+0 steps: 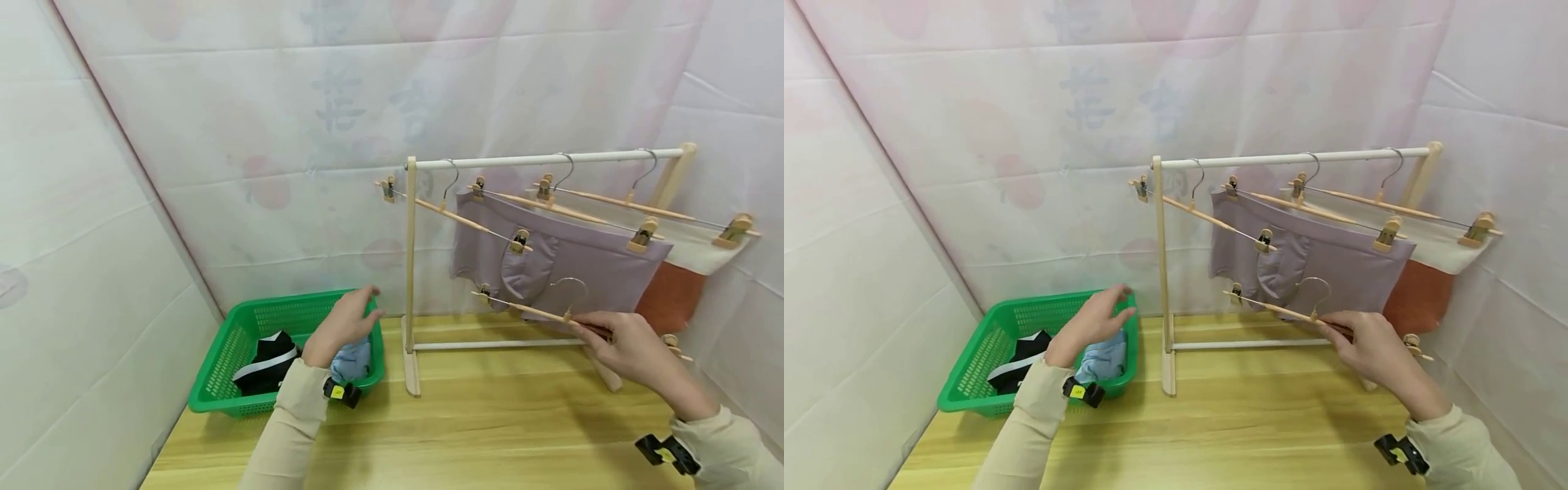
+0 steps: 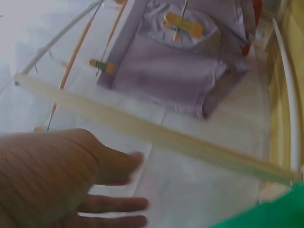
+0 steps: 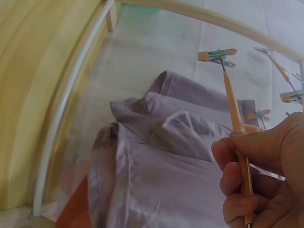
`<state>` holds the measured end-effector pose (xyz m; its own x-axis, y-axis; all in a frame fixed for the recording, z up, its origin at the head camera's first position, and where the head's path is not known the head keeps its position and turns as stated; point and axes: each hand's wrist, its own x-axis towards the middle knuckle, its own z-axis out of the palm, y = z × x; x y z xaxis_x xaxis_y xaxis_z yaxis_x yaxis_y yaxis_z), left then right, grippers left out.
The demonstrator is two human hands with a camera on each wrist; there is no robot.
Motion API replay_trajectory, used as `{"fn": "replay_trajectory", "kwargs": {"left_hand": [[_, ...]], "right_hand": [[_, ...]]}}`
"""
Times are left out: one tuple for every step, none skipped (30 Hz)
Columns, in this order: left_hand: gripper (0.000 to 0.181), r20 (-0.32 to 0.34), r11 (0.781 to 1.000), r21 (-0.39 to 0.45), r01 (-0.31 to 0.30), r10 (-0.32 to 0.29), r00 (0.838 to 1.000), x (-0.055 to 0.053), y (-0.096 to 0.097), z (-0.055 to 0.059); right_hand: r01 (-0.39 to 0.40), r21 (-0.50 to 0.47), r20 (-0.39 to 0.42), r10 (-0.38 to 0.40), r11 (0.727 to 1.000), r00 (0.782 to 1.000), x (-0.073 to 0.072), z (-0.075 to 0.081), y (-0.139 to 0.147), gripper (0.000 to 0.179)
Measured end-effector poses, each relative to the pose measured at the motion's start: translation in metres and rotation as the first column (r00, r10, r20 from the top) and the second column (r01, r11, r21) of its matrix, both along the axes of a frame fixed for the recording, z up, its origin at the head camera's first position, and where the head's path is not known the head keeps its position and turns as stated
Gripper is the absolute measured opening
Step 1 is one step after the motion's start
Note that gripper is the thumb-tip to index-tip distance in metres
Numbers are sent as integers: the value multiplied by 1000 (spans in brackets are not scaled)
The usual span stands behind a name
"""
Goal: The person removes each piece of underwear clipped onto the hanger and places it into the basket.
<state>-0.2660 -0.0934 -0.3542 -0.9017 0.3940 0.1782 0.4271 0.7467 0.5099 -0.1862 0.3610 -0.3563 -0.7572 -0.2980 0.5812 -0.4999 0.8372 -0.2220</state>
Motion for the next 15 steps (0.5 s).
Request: {"fn": "replay_trajectory", "kwargs": {"left_hand": [[42, -22, 1000, 28, 0, 1, 1000, -2, 5, 3], [44, -38, 998, 57, 0, 2, 999, -4, 10, 7], [46, -57, 997, 80, 0, 5, 998, -6, 15, 10], [49, -72, 994, 109, 1, 7, 997, -9, 20, 13], [51, -88, 991, 136, 4, 8, 996, -12, 25, 16], [52, -104, 987, 161, 7, 9, 995, -16, 30, 19], [54, -118, 983, 186, 8, 14, 993, -20, 35, 22], [56, -129, 978, 208, 8, 19, 991, -24, 40, 25], [58, -141, 974, 227, 9, 24, 990, -28, 44, 27], [60, -148, 969, 245, 13, 25, 989, -32, 48, 29], [62, -150, 966, 258, 19, 21, 988, -36, 52, 31], [65, -151, 964, 265, 28, 13, 988, -40, 56, 33], [66, -147, 961, 274, 37, 4, 989, -43, 59, 34], [66, -142, 957, 286, 51, -10, 990, -47, 62, 33], [62, -134, 949, 307, 70, -30, 991, -51, 66, 32]], "right_hand": [[1, -2, -2, -1, 1000, 1000, 1, 1, 0, 17], [2, -2, -5, -2, 1000, 1000, 1, 3, 1, 17], [3, -1, -11, -3, 1000, 1000, 2, 5, 2, 18], [3, 4, -18, -3, 1000, 1000, 3, 7, 2, 18], [5, 12, -27, -5, 1000, 1000, 3, 9, 2, 20], [4, 16, -35, -3, 1000, 999, 3, 11, 3, 20], [7, 23, -43, -6, 1000, 999, 4, 13, 3, 21], [12, 31, -48, -10, 999, 999, 4, 15, 4, 21], [17, 36, -50, -15, 999, 999, 4, 17, 4, 22], [22, 43, -53, -20, 999, 998, 4, 19, 4, 22], [27, 49, -52, -24, 998, 998, 4, 22, 4, 22], [33, 53, -50, -31, 998, 998, 4, 25, 4, 21], [39, 58, -48, -37, 998, 998, 4, 27, 4, 21], [43, 61, -43, -41, 997, 998, 4, 30, 4, 20], [47, 62, -37, -44, 997, 998, 4, 33, 4, 20]]}}
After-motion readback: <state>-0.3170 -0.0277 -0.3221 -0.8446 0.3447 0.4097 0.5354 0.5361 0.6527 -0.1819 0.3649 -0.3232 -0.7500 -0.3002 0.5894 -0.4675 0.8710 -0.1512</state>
